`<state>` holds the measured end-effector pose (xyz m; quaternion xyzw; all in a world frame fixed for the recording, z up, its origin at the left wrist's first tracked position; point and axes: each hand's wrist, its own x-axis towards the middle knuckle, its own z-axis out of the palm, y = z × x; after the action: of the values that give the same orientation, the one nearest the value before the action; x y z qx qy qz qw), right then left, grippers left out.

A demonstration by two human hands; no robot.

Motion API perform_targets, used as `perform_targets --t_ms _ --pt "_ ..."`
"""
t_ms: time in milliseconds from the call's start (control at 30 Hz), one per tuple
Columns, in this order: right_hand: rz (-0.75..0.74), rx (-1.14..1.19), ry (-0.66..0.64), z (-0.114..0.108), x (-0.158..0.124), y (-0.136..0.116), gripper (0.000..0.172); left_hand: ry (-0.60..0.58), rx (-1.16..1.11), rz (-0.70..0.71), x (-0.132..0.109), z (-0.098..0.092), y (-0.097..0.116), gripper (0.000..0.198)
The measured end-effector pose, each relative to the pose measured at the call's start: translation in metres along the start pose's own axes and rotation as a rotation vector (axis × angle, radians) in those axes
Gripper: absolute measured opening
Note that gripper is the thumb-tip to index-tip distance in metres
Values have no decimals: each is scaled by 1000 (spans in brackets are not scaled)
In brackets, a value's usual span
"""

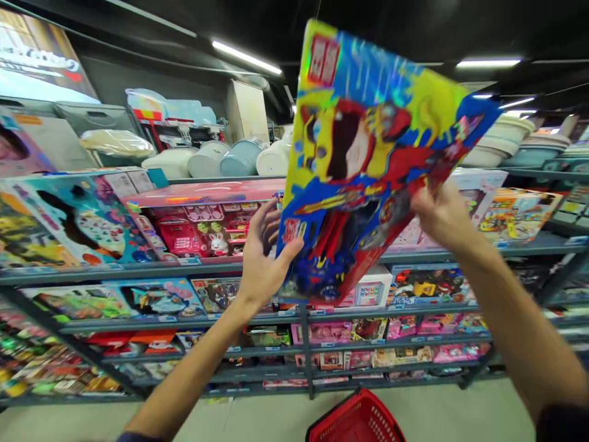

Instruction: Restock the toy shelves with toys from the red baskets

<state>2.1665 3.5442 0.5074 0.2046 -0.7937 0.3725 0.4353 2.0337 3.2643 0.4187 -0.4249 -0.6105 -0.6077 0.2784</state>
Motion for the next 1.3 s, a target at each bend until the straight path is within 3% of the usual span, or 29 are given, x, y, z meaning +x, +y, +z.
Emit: perform_targets --t_ms 67,133,233,400,667,933,1133,1300 --pt "-223 65 3 -15 55 -28 78 -48 -39 78 38 9 1 91" --pt "-339 103 -53 -26 89 -47 76 -95 -62 112 71 9 -3 92" --pt "-274 64 -174 -38 117 -56 89 -200 -59 110 112 -1 -13 94" --pt "-176 0 -240 -44 137 -35 102 -384 -11 15 151 -16 -27 99" --pt "-80 76 -253 -32 145 3 115 -441 -15 -61 150 -10 -44 88" --pt "-52 65 -314 -37 145 10 113 -423 -14 -48 143 -4 -49 87" --pt "-61 38 -275 -36 142 12 111 -419 11 -50 144 3 -48 87" --pt "-56 75 -259 -30 144 24 118 -419 41 -35 150 1 -61 81"
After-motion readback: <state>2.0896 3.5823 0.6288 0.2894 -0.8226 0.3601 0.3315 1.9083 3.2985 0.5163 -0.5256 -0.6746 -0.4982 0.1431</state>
